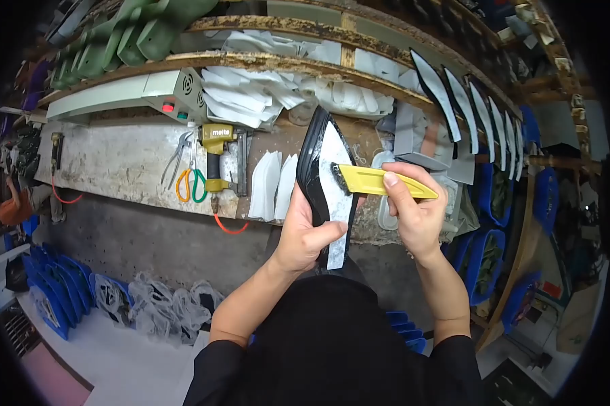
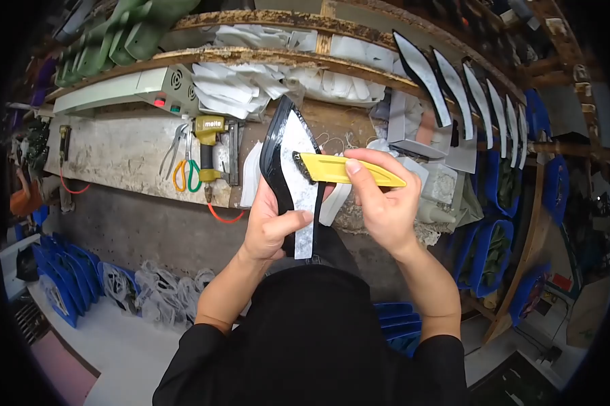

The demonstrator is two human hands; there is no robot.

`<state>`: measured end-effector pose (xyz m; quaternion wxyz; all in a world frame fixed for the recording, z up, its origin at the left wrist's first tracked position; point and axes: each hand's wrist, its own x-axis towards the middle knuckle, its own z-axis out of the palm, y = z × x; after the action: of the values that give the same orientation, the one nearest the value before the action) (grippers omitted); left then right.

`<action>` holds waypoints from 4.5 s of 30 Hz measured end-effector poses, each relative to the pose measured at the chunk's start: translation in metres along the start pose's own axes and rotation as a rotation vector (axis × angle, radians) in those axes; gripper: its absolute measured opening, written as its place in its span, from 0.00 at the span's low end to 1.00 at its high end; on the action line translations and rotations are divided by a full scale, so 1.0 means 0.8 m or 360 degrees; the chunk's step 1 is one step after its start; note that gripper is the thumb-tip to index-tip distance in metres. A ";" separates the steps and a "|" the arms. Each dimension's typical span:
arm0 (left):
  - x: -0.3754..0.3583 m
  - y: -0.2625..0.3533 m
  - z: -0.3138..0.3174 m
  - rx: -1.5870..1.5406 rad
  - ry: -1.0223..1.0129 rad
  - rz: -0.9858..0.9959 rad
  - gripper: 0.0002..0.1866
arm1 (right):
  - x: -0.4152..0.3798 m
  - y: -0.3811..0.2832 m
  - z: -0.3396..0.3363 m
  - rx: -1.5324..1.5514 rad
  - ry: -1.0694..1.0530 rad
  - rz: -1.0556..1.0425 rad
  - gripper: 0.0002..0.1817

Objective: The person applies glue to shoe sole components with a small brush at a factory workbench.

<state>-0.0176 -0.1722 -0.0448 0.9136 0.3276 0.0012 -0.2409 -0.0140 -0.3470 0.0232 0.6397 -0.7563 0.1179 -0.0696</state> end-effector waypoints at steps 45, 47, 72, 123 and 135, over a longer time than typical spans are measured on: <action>0.185 -0.013 0.079 -0.0383 0.0087 0.0331 0.25 | 0.013 0.021 -0.055 -0.0431 0.0218 0.0038 0.28; 0.214 -0.003 0.075 -0.0255 -0.0038 0.0329 0.23 | 0.039 0.035 -0.070 -0.0546 0.0305 -0.0063 0.27; 0.108 0.032 0.003 -0.0642 0.0066 0.0038 0.27 | -0.092 0.196 -0.161 0.0396 0.1034 0.0597 0.07; -0.070 -0.086 0.081 0.0188 -0.0128 -0.0465 0.59 | -0.139 0.050 -0.146 -0.0755 -0.0140 -0.1294 0.16; -0.095 -0.056 0.079 0.0249 -0.0297 -0.0220 0.61 | -0.070 0.045 -0.159 0.0517 0.0136 -0.0097 0.12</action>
<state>-0.1147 -0.2065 -0.0100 0.8626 0.3732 -0.0800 -0.3321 -0.1033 -0.4582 0.0125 0.7455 -0.6426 0.1092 -0.1392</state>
